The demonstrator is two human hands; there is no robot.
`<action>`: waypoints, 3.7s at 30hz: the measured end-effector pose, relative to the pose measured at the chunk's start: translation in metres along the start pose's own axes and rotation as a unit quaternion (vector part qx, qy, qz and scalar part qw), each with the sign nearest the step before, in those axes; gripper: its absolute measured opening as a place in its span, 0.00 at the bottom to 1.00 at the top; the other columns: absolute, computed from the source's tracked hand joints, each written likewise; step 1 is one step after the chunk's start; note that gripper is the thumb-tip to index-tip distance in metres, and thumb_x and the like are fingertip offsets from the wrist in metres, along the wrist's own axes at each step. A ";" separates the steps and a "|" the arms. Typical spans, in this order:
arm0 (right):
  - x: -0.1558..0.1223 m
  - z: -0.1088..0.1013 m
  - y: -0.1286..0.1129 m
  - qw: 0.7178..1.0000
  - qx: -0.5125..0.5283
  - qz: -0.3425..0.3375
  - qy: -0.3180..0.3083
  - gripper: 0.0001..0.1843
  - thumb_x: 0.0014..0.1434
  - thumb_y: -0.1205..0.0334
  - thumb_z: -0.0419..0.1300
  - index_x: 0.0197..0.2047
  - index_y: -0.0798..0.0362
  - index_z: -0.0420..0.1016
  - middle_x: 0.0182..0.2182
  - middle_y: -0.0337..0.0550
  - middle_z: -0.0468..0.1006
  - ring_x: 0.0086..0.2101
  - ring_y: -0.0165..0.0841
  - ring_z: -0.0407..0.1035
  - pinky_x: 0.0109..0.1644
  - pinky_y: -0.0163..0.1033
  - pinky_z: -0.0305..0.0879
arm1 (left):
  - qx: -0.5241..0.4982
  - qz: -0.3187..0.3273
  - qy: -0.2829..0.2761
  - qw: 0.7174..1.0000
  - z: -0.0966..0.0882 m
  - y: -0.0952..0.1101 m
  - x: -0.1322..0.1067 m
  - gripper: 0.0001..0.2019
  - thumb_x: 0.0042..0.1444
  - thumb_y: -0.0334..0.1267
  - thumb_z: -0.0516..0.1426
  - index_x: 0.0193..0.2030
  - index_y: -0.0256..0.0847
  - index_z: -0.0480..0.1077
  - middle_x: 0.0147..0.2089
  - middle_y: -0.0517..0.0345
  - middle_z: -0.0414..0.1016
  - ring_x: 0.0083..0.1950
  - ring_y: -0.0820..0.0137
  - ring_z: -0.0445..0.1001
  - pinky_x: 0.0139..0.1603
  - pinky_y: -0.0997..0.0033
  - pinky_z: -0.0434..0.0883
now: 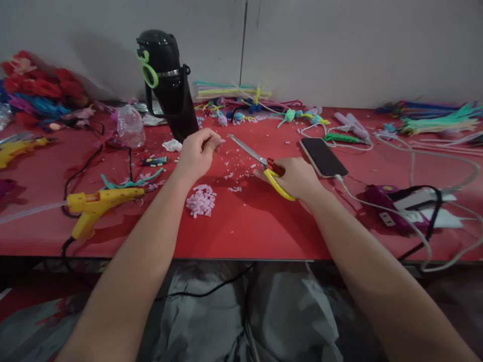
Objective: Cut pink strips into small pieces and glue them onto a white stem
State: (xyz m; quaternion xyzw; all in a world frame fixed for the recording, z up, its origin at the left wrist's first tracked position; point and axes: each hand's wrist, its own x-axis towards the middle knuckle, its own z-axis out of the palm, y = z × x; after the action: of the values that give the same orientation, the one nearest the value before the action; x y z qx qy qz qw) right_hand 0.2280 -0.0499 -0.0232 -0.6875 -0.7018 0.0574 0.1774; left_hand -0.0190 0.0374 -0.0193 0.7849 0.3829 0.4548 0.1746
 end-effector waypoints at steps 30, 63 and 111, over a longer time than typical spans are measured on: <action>0.003 0.008 0.006 0.999 0.005 -0.038 -0.001 0.34 0.55 0.26 0.53 0.21 0.50 0.58 0.18 0.40 0.62 0.22 0.30 0.51 0.28 0.40 0.43 | -0.002 0.002 -0.002 1.000 0.001 0.004 -0.001 0.12 0.65 0.41 0.52 0.30 0.42 0.66 0.28 0.59 0.71 0.31 0.72 0.68 0.35 0.70 0.66; 0.004 0.009 0.005 0.999 -0.009 -0.025 -0.022 0.31 0.57 0.31 0.55 0.22 0.51 0.60 0.20 0.40 0.63 0.23 0.29 0.50 0.29 0.39 0.44 | 0.006 0.013 -0.007 1.000 0.004 0.005 -0.003 0.14 0.68 0.44 0.50 0.32 0.41 0.65 0.30 0.59 0.71 0.32 0.72 0.69 0.36 0.71 0.66; 0.003 0.008 0.007 0.998 0.047 -0.031 -0.020 0.37 0.53 0.23 0.52 0.19 0.50 0.55 0.18 0.36 0.55 0.23 0.27 0.45 0.28 0.39 0.41 | -0.003 0.007 0.009 1.000 0.003 0.003 -0.002 0.18 0.67 0.53 0.51 0.33 0.42 0.68 0.32 0.57 0.72 0.34 0.70 0.70 0.38 0.69 0.68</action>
State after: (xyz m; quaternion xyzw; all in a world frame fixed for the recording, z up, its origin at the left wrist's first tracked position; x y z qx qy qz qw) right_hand 0.2321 -0.0454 -0.0322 -0.6548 -0.7229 0.0983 0.1975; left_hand -0.0157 0.0343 -0.0203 0.7830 0.3772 0.4643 0.1704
